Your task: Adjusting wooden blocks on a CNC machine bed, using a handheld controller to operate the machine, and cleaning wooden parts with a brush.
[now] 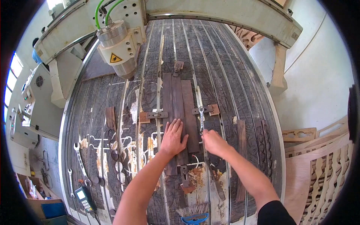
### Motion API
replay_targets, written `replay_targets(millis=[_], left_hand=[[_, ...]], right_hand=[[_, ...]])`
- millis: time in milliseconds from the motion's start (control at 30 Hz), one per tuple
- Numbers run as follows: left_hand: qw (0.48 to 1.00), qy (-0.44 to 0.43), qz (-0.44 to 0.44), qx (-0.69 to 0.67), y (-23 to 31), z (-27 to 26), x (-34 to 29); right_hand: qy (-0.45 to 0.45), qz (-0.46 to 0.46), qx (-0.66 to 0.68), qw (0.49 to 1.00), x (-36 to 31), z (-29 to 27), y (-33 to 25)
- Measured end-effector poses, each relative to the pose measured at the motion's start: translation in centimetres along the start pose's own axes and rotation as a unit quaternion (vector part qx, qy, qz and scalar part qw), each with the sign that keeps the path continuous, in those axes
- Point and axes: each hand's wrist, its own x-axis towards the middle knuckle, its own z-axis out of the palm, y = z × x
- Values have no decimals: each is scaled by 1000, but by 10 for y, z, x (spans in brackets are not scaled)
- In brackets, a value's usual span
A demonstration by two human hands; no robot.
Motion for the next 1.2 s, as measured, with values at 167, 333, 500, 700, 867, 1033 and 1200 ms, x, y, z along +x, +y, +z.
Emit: replay_targets(millis=[167, 333, 500, 700, 867, 1033, 1200], left_hand=[[999, -30, 12, 25, 19, -4, -81], [998, -38, 13, 38, 24, 0, -83], [995, -64, 8, 82, 28, 0, -88], [998, -34, 18, 47, 30, 9, -83], [993, -57, 3, 100, 28, -2, -82], [987, -65, 9, 146, 29, -1, -82], [993, -52, 11, 106, 33, 4, -81]], right_hand=[[-14, -167, -66, 984, -47, 5, -6], [46, -206, -51, 976, -30, 18, -4], [101, -205, -36, 973, 23, 41, -42], [141, -90, -106, 980, 94, 48, -43], [172, -144, -50, 973, 102, 32, -45], [203, -170, 116, 957, 109, 27, -24], [278, -236, 131, 922, 129, 40, -58]])
